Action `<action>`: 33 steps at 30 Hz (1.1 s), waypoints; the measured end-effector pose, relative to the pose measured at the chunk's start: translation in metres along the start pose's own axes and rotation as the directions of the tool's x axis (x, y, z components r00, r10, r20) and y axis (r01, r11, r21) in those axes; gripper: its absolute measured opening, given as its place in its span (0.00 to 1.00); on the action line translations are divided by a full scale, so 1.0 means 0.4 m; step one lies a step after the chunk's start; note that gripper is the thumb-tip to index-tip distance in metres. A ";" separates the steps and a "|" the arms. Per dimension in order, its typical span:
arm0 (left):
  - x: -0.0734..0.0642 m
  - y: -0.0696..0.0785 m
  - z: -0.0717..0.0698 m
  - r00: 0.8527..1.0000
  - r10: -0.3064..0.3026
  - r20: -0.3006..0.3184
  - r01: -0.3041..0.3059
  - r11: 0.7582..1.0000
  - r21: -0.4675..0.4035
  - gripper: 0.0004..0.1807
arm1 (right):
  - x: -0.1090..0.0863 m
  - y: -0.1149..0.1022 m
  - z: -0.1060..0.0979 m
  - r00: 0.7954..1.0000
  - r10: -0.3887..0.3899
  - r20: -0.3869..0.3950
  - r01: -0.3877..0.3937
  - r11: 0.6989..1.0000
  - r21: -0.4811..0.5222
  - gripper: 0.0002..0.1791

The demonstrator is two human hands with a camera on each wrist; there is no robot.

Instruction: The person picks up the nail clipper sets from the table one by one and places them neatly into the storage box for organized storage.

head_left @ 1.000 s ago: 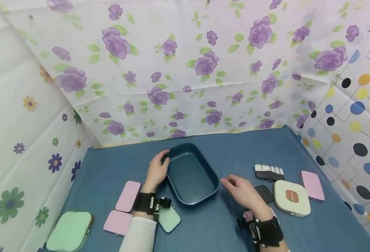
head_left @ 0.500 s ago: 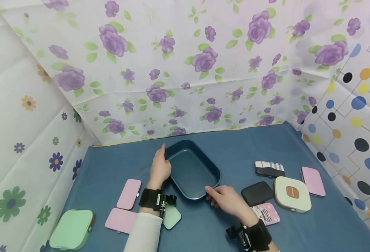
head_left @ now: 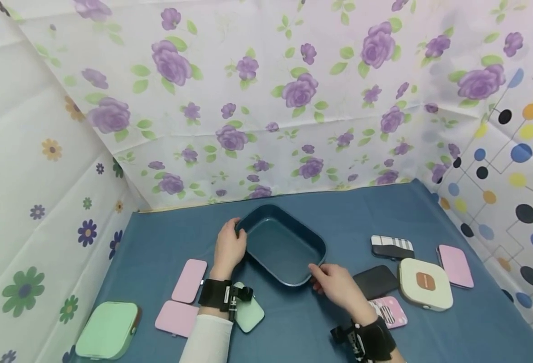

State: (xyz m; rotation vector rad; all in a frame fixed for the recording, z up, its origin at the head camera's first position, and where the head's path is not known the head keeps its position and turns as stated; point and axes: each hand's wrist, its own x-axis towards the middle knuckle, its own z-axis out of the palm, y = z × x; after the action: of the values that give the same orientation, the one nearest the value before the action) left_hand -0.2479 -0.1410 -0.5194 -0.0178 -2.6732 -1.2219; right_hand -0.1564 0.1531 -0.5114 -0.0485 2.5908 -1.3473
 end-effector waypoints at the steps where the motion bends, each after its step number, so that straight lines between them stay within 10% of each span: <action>1: -0.003 -0.001 -0.004 1.000 0.003 -0.008 -0.003 1.000 0.000 0.22 | 0.004 0.002 -0.007 1.000 0.003 -0.027 -0.003 1.000 -0.008 0.26; 8: -0.032 -0.011 -0.032 1.000 -0.007 -0.029 0.009 0.996 0.088 0.09 | 0.018 0.016 -0.037 0.980 0.030 -0.196 -0.038 0.999 -0.036 0.26; 20: -0.068 -0.016 -0.064 0.992 -0.099 0.078 0.090 0.989 0.115 0.22 | 0.017 0.031 -0.054 0.992 0.006 -0.129 -0.002 1.000 0.029 0.38; 33: -0.062 -0.005 -0.073 0.944 -0.041 0.326 0.042 0.999 0.005 0.25 | 0.069 0.065 -0.073 0.962 0.001 -0.271 0.017 0.998 0.065 0.28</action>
State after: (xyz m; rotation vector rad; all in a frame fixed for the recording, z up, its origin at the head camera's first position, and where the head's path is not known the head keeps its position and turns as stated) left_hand -0.2185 -0.1622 -0.5069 -0.1803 -2.9665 -1.3377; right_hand -0.1876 0.1880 -0.5214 0.1474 2.7637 -1.5403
